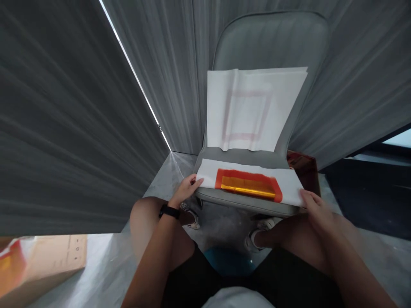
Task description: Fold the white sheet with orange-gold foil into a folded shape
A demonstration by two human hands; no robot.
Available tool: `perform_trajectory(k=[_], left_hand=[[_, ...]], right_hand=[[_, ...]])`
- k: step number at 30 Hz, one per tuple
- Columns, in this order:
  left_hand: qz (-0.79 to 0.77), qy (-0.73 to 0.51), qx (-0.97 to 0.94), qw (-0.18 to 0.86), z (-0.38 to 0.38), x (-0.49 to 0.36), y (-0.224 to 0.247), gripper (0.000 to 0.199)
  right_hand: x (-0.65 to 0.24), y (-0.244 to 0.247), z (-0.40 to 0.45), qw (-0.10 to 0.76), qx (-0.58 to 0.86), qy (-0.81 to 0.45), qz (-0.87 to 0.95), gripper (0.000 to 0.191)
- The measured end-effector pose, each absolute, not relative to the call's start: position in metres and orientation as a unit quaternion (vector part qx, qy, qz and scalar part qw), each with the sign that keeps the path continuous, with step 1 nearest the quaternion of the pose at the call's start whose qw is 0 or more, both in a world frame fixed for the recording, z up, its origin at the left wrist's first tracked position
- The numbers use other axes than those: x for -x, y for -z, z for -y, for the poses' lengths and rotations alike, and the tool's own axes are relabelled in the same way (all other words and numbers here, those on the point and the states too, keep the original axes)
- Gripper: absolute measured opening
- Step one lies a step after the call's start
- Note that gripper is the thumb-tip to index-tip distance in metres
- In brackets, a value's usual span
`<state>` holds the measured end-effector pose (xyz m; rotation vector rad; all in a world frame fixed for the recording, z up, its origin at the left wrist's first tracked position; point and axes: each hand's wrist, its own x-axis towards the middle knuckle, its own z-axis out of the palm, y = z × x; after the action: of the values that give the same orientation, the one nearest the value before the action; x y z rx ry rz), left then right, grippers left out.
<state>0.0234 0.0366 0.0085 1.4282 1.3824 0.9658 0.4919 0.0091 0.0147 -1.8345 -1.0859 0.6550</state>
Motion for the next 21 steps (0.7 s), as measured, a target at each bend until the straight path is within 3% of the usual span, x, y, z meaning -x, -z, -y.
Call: perform_trajectory(k=[4, 14, 21], left_hand=[[-0.574, -0.400, -0.570, 0.431, -0.037, -0.023, -0.004, 0.056], [-0.634, -0.405, -0.528, 0.395, -0.029, -0.024, 0.002, 0.054], [-0.649, -0.394, -0.511, 0.404, -0.030, -0.024, 0.001, 0.054]], right_hand=[[-0.491, -0.018, -0.002, 0.454, 0.732, -0.332, 0.385, 0.051], [-0.482, -0.012, -0.007, 0.479, 0.754, -0.251, 0.374, 0.051], [-0.489, -0.013, 0.002, 0.432, 0.754, -0.301, 0.394, 0.050]])
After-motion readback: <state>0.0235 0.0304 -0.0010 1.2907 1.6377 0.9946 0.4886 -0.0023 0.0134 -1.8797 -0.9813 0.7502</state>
